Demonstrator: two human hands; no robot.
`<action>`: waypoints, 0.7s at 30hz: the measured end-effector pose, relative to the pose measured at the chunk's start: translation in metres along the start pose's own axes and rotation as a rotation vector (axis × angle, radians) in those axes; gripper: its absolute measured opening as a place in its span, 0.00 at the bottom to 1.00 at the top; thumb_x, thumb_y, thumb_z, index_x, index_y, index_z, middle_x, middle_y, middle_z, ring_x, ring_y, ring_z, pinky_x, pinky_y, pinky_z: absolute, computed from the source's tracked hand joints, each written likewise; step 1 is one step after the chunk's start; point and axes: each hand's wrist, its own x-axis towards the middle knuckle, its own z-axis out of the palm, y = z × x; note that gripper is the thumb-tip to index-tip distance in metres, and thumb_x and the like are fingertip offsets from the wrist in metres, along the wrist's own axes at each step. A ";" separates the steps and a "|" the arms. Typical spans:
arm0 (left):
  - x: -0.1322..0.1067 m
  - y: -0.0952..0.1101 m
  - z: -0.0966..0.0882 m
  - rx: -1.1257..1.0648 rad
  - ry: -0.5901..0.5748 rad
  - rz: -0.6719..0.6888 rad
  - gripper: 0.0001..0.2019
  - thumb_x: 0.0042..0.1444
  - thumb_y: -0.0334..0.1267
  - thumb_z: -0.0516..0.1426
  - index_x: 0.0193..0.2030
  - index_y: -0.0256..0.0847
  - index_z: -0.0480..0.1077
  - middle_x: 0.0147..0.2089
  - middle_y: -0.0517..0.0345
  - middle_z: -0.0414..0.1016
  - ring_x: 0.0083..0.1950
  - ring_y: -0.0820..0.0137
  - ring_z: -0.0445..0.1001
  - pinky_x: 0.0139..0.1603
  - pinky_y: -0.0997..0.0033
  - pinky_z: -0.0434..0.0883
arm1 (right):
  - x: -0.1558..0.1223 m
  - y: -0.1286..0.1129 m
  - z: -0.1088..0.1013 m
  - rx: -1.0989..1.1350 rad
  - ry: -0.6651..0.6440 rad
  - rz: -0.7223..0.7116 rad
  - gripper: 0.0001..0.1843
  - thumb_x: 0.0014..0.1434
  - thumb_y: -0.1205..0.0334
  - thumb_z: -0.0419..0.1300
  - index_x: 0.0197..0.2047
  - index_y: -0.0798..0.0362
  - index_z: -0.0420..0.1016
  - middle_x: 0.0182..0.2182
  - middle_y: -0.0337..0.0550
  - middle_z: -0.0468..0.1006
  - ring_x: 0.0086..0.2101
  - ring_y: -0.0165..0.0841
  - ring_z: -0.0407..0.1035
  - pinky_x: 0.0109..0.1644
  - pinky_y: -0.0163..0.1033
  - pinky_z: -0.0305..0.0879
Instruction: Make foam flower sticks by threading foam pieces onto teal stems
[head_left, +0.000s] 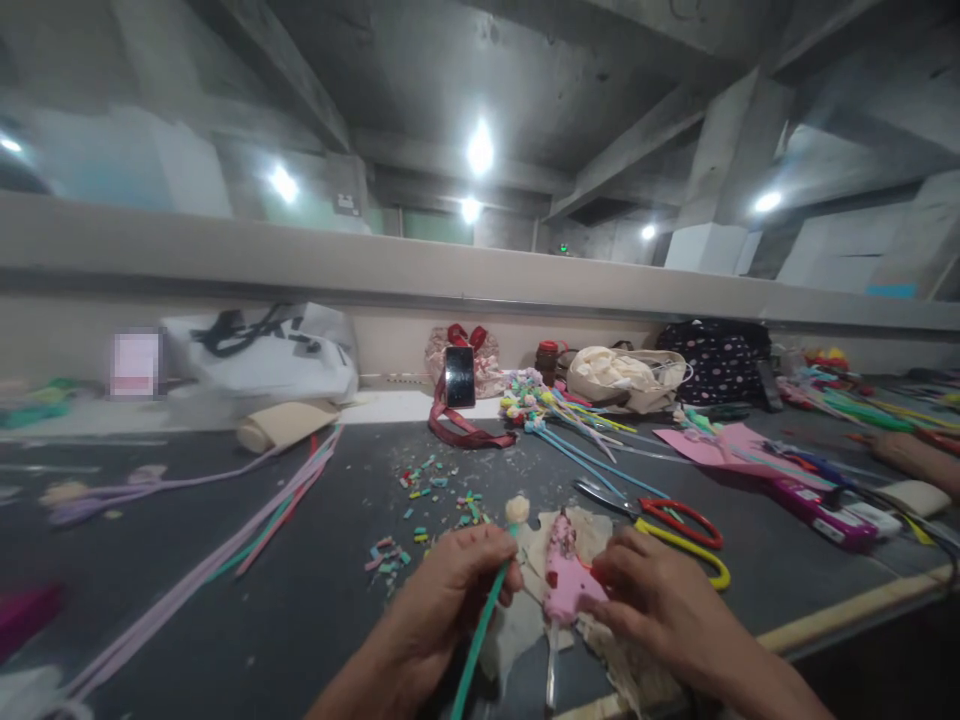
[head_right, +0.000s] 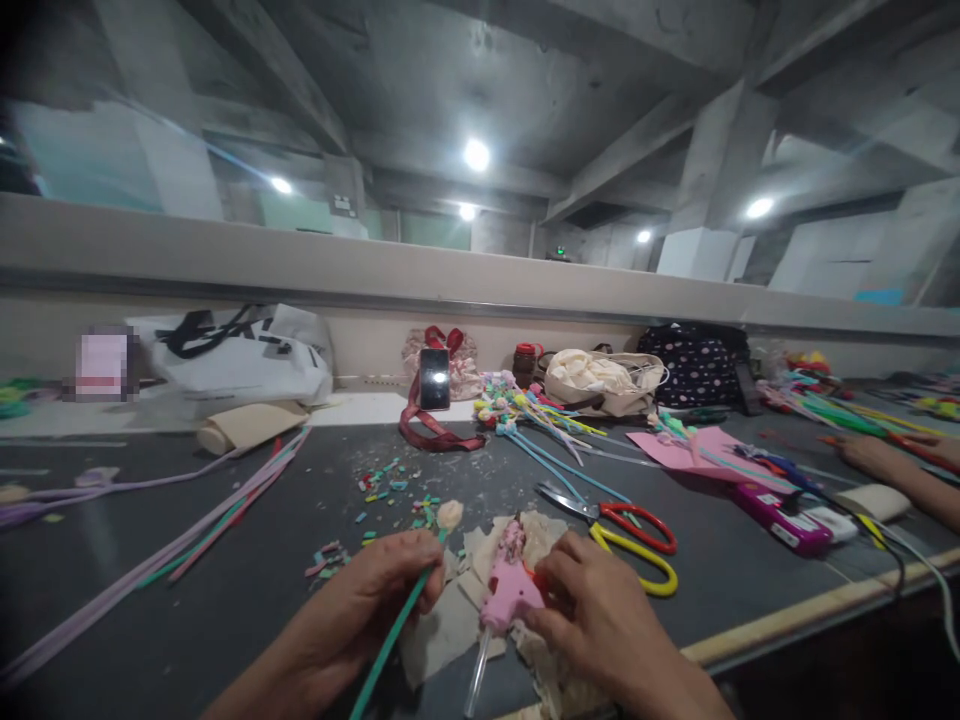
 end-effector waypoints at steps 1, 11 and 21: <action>0.003 -0.001 0.005 0.012 0.015 0.004 0.09 0.45 0.37 0.55 0.19 0.35 0.64 0.17 0.62 0.67 0.16 0.81 0.59 0.15 0.84 0.55 | -0.001 -0.001 0.003 -0.022 -0.001 -0.003 0.09 0.50 0.55 0.56 0.33 0.49 0.71 0.30 0.41 0.69 0.31 0.33 0.64 0.33 0.36 0.56; 0.038 -0.021 0.022 -0.092 0.126 0.008 0.06 0.43 0.37 0.57 0.25 0.36 0.64 0.25 0.56 0.73 0.26 0.73 0.71 0.23 0.78 0.64 | 0.004 0.007 0.016 0.003 0.050 0.004 0.06 0.47 0.61 0.57 0.31 0.51 0.69 0.31 0.40 0.69 0.34 0.34 0.62 0.35 0.36 0.55; 0.057 -0.041 0.023 -0.082 0.133 0.000 0.06 0.45 0.34 0.54 0.23 0.36 0.61 0.24 0.57 0.71 0.25 0.71 0.72 0.29 0.70 0.68 | 0.001 0.012 0.005 0.185 0.070 -0.015 0.06 0.47 0.64 0.57 0.33 0.51 0.70 0.31 0.38 0.68 0.33 0.31 0.63 0.36 0.34 0.55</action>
